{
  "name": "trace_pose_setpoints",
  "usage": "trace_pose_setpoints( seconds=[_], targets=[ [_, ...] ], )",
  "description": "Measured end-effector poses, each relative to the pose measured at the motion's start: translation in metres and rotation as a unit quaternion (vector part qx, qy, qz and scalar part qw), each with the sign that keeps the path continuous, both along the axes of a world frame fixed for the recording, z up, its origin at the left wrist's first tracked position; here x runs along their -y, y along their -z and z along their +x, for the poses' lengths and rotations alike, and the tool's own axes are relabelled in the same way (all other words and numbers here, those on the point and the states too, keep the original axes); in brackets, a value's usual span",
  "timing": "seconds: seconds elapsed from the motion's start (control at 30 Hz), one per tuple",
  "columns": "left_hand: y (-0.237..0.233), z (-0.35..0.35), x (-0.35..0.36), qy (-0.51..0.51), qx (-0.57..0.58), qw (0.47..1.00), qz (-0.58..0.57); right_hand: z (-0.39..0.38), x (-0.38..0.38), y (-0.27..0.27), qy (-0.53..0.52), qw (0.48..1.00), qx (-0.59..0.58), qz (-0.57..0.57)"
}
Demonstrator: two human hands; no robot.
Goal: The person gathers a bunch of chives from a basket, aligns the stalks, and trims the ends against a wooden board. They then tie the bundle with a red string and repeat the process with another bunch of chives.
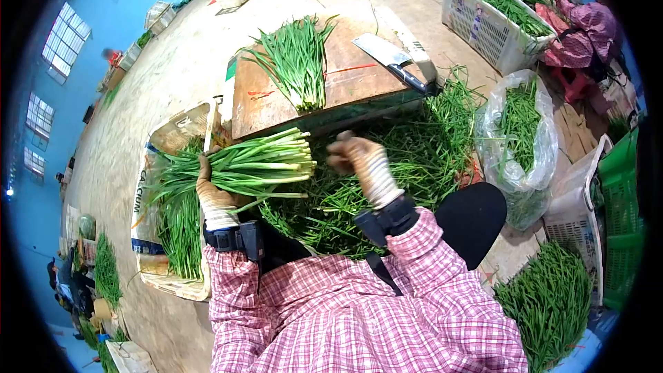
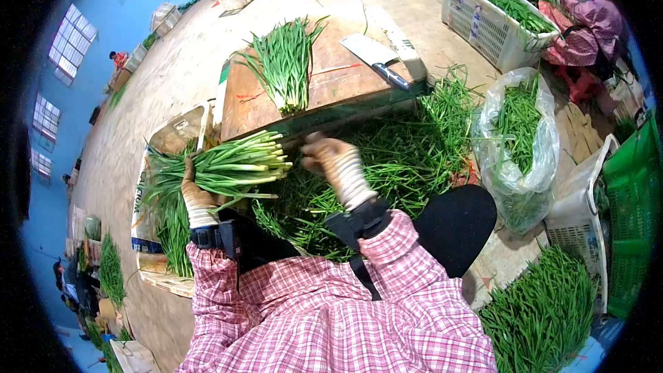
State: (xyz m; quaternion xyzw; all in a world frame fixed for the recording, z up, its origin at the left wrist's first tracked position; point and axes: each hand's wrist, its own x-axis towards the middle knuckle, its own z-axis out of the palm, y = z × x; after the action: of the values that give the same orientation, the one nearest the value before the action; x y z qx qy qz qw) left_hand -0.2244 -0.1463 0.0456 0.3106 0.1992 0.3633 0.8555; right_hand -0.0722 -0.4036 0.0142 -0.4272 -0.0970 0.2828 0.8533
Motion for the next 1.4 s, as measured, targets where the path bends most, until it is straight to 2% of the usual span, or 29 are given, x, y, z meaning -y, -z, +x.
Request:
trace_pose_setpoints(
  seconds=[0.07, 0.1, 0.2, 0.23, 0.27, 0.33, 0.4, 0.43, 0.47, 0.5, 0.53, 0.6, 0.73, 0.77, 0.8, 0.87, 0.9, 0.93, 0.97, 1.0, 1.03, 1.07, 1.13, 1.17, 1.2, 1.27, 1.33, 1.37, 1.4],
  targets=[
    [0.000, 0.006, 0.005, 0.001, 0.010, 1.000, 0.008, -0.004, -0.027, 0.010, -0.047, 0.974, 0.219, -0.021],
    [0.000, 0.005, 0.006, 0.008, 0.016, 1.000, 0.026, -0.008, -0.029, 0.006, -0.059, 0.988, 0.139, -0.040],
    [0.004, -0.003, -0.011, -0.028, 0.021, 0.999, 0.022, 0.008, -0.012, 0.007, -0.004, 0.998, 0.052, -0.023],
    [-0.003, -0.009, -0.009, -0.028, -0.016, 0.999, 0.037, 0.014, -0.003, 0.003, 0.025, 0.999, -0.001, -0.043],
    [-0.006, -0.009, -0.006, -0.019, 0.014, 0.998, 0.053, 0.019, 0.002, 0.012, 0.002, 0.999, 0.012, -0.043],
    [-0.003, -0.008, -0.010, -0.016, 0.056, 0.997, 0.045, 0.005, 0.007, -0.006, 0.000, 0.993, 0.061, -0.097],
    [-0.001, -0.002, -0.003, -0.018, 0.102, 0.994, 0.046, -0.004, 0.003, -0.014, -0.040, 0.995, 0.090, -0.014],
    [-0.006, 0.001, 0.005, -0.013, 0.110, 0.993, 0.046, -0.010, 0.001, -0.024, -0.039, 0.991, 0.125, -0.038],
    [-0.008, 0.002, 0.009, -0.007, 0.118, 0.992, 0.047, -0.016, 0.001, -0.036, -0.039, 0.985, 0.159, -0.060],
    [-0.009, 0.001, 0.005, 0.034, 0.089, 0.994, 0.054, -0.018, -0.001, -0.042, -0.046, 0.988, 0.130, -0.070],
    [-0.006, 0.001, 0.007, 0.011, 0.081, 0.995, 0.051, -0.018, -0.003, -0.041, -0.053, 0.978, 0.162, -0.120],
    [-0.003, 0.003, 0.013, -0.035, 0.067, 0.996, 0.045, -0.020, -0.010, -0.031, -0.028, 0.967, 0.214, -0.138],
    [-0.005, -0.014, -0.002, -0.009, 0.056, 0.996, 0.062, 0.005, 0.005, -0.010, 0.123, 0.851, 0.396, -0.322],
    [-0.002, -0.019, -0.013, -0.007, 0.109, 0.993, 0.038, 0.029, 0.018, 0.003, 0.121, 0.769, 0.429, -0.458],
    [-0.008, -0.026, -0.009, -0.018, 0.080, 0.995, 0.065, 0.052, 0.030, 0.017, 0.115, 0.665, 0.454, -0.582],
    [-0.017, -0.027, -0.004, 0.054, 0.179, 0.980, 0.064, 0.058, 0.041, 0.029, 0.158, 0.583, 0.480, -0.636],
    [-0.017, -0.026, 0.001, 0.030, 0.180, 0.980, 0.079, 0.045, 0.034, 0.016, 0.160, 0.719, 0.477, -0.480],
    [-0.015, -0.023, 0.005, 0.012, 0.165, 0.982, 0.086, 0.032, 0.021, 0.000, 0.078, 0.844, 0.428, -0.314],
    [-0.013, -0.019, 0.009, -0.001, 0.148, 0.985, 0.093, 0.011, 0.003, -0.001, 0.020, 0.951, 0.275, -0.140],
    [-0.011, -0.013, 0.012, -0.015, 0.134, 0.986, 0.099, -0.008, 0.000, -0.029, -0.059, 0.975, 0.189, -0.104],
    [-0.009, -0.009, 0.015, 0.005, 0.143, 0.987, 0.071, -0.008, -0.012, -0.018, -0.034, 0.939, 0.300, -0.166],
    [-0.008, -0.008, 0.017, 0.023, 0.150, 0.987, 0.043, -0.011, -0.023, -0.010, -0.048, 0.971, 0.192, -0.136],
    [-0.009, -0.007, 0.025, -0.008, 0.110, 0.991, 0.075, -0.008, -0.033, 0.010, -0.016, 0.962, 0.233, -0.144],
    [-0.007, -0.008, 0.022, -0.010, 0.087, 0.994, 0.066, -0.008, -0.036, 0.020, 0.010, 0.930, 0.305, -0.206],
    [-0.003, -0.009, 0.018, -0.014, 0.063, 0.996, 0.056, -0.010, -0.026, 0.005, 0.081, 0.796, 0.507, -0.320],
    [0.002, -0.012, 0.012, -0.031, 0.041, 0.996, 0.079, -0.007, -0.015, -0.001, 0.011, 0.765, 0.539, -0.352],
    [0.003, -0.015, 0.003, -0.044, 0.039, 0.996, 0.062, 0.010, 0.000, 0.030, 0.075, 0.853, 0.405, -0.321],
    [0.006, -0.019, -0.005, -0.031, 0.077, 0.995, 0.054, 0.017, 0.011, 0.029, 0.021, 0.892, 0.314, -0.326],
    [0.002, -0.018, -0.003, -0.027, 0.068, 0.995, 0.070, 0.019, 0.019, 0.021, -0.035, 0.919, 0.218, -0.328]
  ],
)
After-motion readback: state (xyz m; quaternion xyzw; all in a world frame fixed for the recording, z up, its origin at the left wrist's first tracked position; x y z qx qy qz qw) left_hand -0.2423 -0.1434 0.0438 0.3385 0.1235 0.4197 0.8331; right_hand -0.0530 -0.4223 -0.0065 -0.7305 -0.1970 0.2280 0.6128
